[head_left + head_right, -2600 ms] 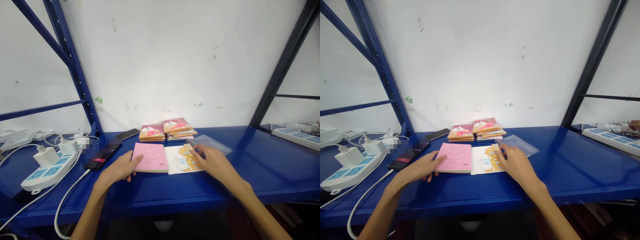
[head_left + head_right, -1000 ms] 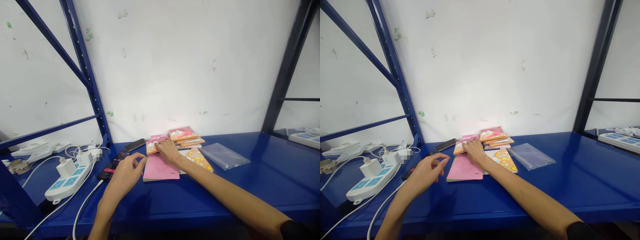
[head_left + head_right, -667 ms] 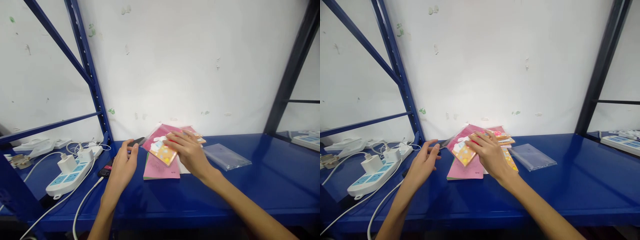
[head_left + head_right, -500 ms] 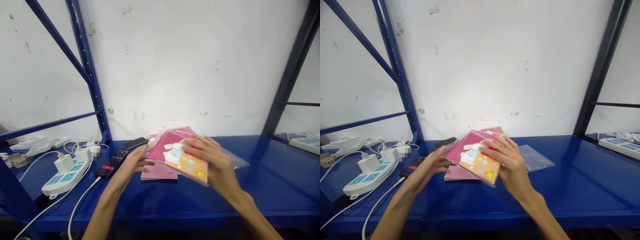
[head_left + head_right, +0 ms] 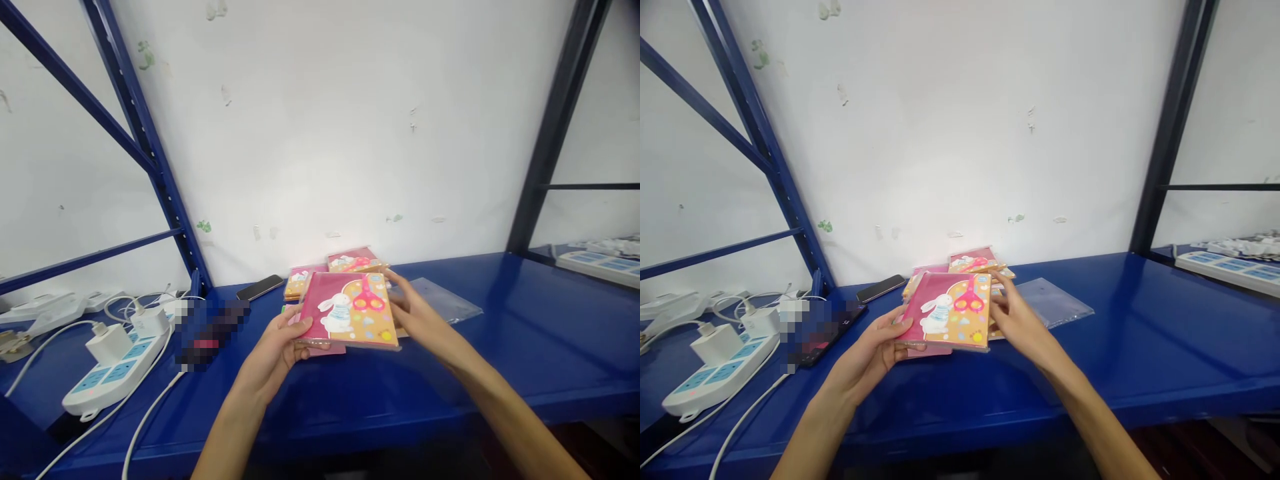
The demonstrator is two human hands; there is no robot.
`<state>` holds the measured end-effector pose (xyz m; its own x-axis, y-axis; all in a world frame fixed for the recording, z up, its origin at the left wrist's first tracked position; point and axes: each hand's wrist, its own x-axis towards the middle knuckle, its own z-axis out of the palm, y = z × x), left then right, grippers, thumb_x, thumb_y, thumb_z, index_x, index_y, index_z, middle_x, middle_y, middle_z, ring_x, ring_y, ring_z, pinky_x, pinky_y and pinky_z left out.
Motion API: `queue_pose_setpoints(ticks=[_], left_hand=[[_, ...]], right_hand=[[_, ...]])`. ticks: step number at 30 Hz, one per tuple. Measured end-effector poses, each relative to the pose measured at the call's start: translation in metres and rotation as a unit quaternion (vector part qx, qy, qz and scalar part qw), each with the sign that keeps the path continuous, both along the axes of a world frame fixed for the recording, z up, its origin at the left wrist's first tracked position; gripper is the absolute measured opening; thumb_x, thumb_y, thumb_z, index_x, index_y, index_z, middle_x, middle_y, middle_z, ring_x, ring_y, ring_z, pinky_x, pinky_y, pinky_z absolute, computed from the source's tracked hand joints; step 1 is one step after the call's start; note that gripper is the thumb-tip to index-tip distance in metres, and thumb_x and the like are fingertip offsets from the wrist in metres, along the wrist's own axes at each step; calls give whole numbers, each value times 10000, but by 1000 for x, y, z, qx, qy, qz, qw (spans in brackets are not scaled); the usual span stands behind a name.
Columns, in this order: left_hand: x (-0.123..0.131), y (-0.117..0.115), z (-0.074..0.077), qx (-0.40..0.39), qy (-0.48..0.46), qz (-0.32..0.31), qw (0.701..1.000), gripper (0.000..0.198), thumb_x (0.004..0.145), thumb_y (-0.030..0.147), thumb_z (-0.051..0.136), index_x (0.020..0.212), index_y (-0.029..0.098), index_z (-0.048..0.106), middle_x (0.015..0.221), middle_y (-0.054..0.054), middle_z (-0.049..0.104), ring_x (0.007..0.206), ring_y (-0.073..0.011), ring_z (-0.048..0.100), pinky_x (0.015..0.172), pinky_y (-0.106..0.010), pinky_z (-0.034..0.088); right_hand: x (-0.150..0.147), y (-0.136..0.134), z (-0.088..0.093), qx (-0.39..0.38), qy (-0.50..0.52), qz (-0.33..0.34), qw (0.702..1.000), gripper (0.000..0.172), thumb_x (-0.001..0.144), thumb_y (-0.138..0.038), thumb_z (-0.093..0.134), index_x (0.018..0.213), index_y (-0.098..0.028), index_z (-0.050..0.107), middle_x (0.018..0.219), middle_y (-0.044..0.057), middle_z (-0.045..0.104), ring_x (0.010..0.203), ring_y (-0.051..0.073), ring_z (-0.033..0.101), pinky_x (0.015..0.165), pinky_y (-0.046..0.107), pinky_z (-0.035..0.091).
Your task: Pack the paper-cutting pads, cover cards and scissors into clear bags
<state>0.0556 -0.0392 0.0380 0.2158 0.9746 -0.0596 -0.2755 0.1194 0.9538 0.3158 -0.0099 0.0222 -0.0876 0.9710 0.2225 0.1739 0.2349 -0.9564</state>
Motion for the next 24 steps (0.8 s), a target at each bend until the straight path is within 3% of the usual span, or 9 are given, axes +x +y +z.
queue_pose_setpoints(ticks=[3, 5, 7, 9, 11, 15, 19, 24], left_hand=[[1, -5, 4, 21, 22, 17, 999, 593, 764, 316, 837, 1288, 138, 623, 956, -72, 774, 696, -137, 728, 540, -186, 484], [3, -7, 5, 25, 33, 30, 999, 594, 765, 317, 841, 1286, 142, 616, 891, -43, 764, 605, -102, 682, 489, -172, 435], [7, -8, 5, 24, 47, 29, 998, 580, 780, 339, 834, 1280, 148, 610, 897, -45, 769, 588, -101, 676, 471, -175, 419], [11, -9, 4, 26, 81, 17, 996, 572, 839, 409, 788, 1310, 157, 584, 943, -87, 789, 664, -150, 738, 482, -182, 420], [14, -9, 3, 31, 119, 13, 992, 580, 916, 505, 685, 1350, 147, 545, 936, -139, 801, 731, -212, 780, 491, -194, 418], [16, -9, 2, 34, 133, 19, 990, 581, 991, 536, 505, 1428, 156, 453, 958, -167, 798, 736, -259, 794, 492, -222, 427], [14, -10, 4, 61, 152, 79, 983, 551, 919, 343, 601, 1400, 261, 345, 913, -46, 753, 690, -207, 761, 512, -217, 464], [11, -9, 7, 114, 223, 97, 963, 258, 857, 344, 610, 1069, 209, 555, 988, -53, 665, 675, -139, 616, 492, -221, 495]], right_hand=[[-3, -4, 7, -144, 140, 86, 976, 586, 1020, -588, 402, 1474, -219, 430, 945, 94, 772, 669, 179, 717, 524, 244, 534], [-5, -8, 9, -175, 171, 119, 962, 588, 1021, -638, 369, 1391, -203, 509, 880, 88, 769, 606, 168, 694, 469, 234, 507], [-8, -11, 10, -171, 175, 120, 962, 535, 1000, -602, 492, 1360, -210, 548, 993, 107, 786, 758, 204, 754, 577, 268, 589], [-11, -12, 10, -161, 182, 103, 965, 483, 957, -474, 642, 1353, -208, 571, 1159, 122, 776, 982, 236, 767, 773, 303, 630], [-12, -12, 10, -162, 193, 80, 964, 467, 932, -398, 691, 1336, -185, 592, 1223, 135, 762, 1078, 247, 751, 856, 311, 624], [-9, -9, 13, -167, 207, 50, 963, 442, 934, -413, 682, 1283, -146, 639, 1186, 160, 776, 1030, 265, 768, 815, 314, 637], [-6, -12, 17, -176, 251, 54, 950, 500, 878, -385, 758, 1299, -142, 645, 1179, 153, 783, 976, 262, 779, 763, 282, 635], [-6, -17, 19, -176, 276, 61, 943, 523, 866, -369, 786, 1323, -163, 639, 1202, 141, 778, 977, 268, 777, 774, 293, 637]])
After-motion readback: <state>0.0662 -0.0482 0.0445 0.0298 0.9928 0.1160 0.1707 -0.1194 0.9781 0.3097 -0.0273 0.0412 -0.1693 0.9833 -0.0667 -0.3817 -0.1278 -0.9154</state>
